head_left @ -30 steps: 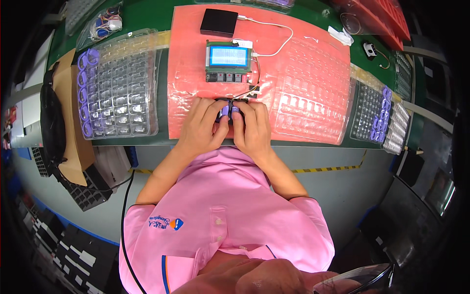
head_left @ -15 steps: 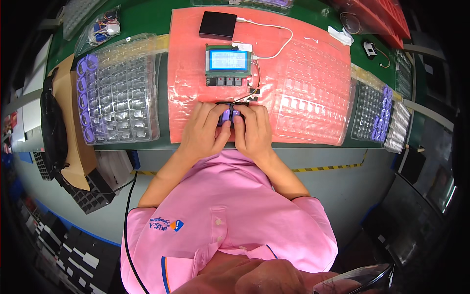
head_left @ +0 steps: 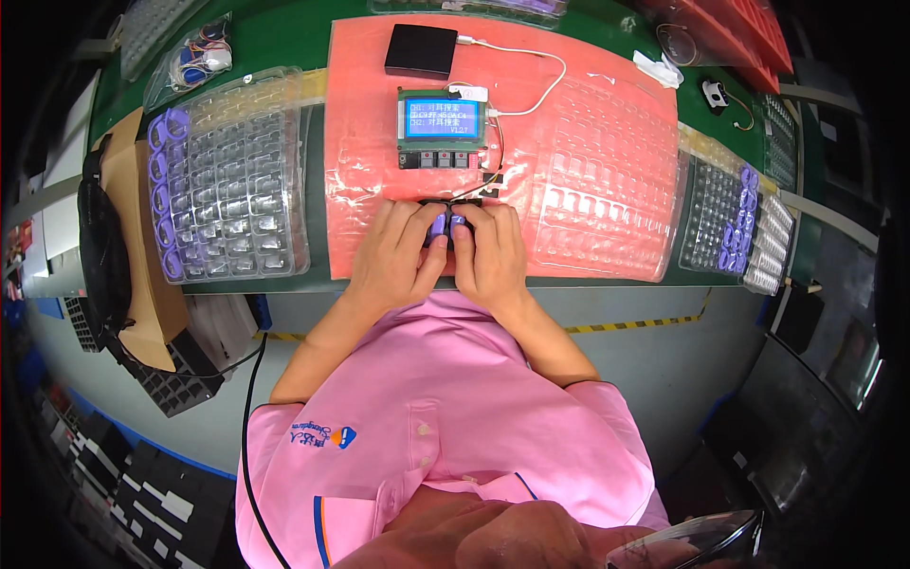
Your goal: Testing and sorting electronic components at a quality control station.
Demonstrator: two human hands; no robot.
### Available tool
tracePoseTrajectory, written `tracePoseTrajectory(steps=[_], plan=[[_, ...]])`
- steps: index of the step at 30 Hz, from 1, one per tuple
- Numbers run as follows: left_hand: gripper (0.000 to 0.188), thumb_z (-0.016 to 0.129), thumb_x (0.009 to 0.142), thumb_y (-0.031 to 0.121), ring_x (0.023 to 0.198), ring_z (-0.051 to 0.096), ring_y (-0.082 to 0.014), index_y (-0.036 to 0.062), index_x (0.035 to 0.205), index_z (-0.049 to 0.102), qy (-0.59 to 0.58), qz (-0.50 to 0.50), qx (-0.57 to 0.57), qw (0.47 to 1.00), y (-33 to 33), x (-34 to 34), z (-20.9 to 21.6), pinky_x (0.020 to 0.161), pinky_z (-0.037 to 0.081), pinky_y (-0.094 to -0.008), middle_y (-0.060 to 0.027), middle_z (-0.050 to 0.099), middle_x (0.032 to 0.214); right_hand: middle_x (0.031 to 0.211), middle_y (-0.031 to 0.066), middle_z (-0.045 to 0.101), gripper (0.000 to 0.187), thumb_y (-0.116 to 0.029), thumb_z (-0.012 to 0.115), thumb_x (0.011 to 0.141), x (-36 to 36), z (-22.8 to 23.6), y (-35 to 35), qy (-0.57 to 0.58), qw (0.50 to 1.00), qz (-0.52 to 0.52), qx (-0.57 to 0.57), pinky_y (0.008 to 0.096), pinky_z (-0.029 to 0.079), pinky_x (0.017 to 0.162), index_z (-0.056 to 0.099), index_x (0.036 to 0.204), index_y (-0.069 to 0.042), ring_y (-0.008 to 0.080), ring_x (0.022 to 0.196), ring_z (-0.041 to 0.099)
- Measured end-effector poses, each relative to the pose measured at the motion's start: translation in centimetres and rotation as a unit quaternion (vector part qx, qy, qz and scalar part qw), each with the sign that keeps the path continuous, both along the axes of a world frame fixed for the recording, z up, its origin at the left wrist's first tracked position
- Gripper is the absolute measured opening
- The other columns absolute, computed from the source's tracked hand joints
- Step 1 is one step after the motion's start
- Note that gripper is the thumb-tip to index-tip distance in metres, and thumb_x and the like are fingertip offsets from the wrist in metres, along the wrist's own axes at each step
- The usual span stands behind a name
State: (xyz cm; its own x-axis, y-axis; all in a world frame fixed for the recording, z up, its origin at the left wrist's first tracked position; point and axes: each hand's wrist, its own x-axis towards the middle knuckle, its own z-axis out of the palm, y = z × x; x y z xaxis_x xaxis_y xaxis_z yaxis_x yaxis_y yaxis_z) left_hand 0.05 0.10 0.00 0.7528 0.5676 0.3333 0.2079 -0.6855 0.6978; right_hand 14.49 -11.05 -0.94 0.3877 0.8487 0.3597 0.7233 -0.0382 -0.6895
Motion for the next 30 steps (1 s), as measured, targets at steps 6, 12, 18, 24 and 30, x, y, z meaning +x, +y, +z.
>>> tracePoseTrajectory(steps=[6, 12, 18, 24, 30], plan=[[0.041, 0.073, 0.092, 0.012, 0.09, 0.058, -0.0366, -0.0035, 0.129, 0.066, 0.006, -0.006, 0.002, 1.0, 0.1, 0.2, 0.5, 0.079, 0.051, -0.0455, -0.0172, 0.063, 0.107, 0.104, 0.0192, 0.062, 0.023, -0.002, 0.066, 0.099, 0.4, 0.4, 0.3, -0.003, 1.0, 0.008, -0.004, 0.0471, 0.049, 0.078, 0.067, 0.122, 0.003, 0.038, 0.091, 0.058], [0.04, 0.075, 0.089, 0.012, 0.092, 0.058, -0.0376, -0.002, 0.126, 0.066, -0.002, -0.021, -0.027, 0.999, 0.4, 0.2, 0.5, 0.081, 0.051, -0.0464, -0.0169, 0.062, 0.108, 0.104, 0.0183, 0.061, 0.025, -0.008, 0.071, 0.098, 0.4, 0.5, -0.1, 0.017, 1.0, 0.009, -0.005, 0.0496, 0.051, 0.078, 0.066, 0.121, 0.001, 0.0395, 0.091, 0.059], [0.038, 0.078, 0.086, 0.008, 0.091, 0.058, -0.0372, -0.0007, 0.121, 0.066, -0.009, -0.044, -0.059, 0.997, 0.7, 0.2, 0.4, 0.081, 0.05, -0.0463, -0.0167, 0.062, 0.107, 0.106, 0.0192, 0.064, 0.02, -0.006, 0.072, 0.098, 0.3, 0.6, -0.5, 0.105, 0.994, -0.009, 0.01, 0.0449, 0.05, 0.077, 0.064, 0.115, 0.001, 0.036, 0.089, 0.061], [0.037, 0.076, 0.086, -0.002, 0.086, 0.055, -0.029, -0.0008, 0.121, 0.065, -0.046, -0.026, -0.078, 0.996, 0.6, -0.5, -0.2, 0.077, 0.047, -0.0394, -0.0137, 0.06, 0.102, 0.107, 0.0171, 0.069, 0.027, -0.004, 0.076, 0.096, 2.6, 3.8, -1.0, 0.028, 0.996, 0.021, 0.08, 0.04, 0.053, 0.077, 0.065, 0.12, 0.001, 0.0322, 0.089, 0.065], [0.031, 0.073, 0.091, -0.003, 0.092, 0.059, -0.0311, 0.0006, 0.121, 0.066, -0.039, 0.008, -0.112, 0.993, 0.7, 0.0, 3.2, 0.077, 0.05, -0.0392, -0.0156, 0.063, 0.102, 0.109, 0.0115, 0.073, 0.027, -0.005, 0.08, 0.097, 16.8, 5.5, 0.0, -0.084, 0.988, -0.126, 0.028, 0.0374, 0.056, 0.078, 0.073, 0.122, -0.003, 0.0265, 0.093, 0.07]])
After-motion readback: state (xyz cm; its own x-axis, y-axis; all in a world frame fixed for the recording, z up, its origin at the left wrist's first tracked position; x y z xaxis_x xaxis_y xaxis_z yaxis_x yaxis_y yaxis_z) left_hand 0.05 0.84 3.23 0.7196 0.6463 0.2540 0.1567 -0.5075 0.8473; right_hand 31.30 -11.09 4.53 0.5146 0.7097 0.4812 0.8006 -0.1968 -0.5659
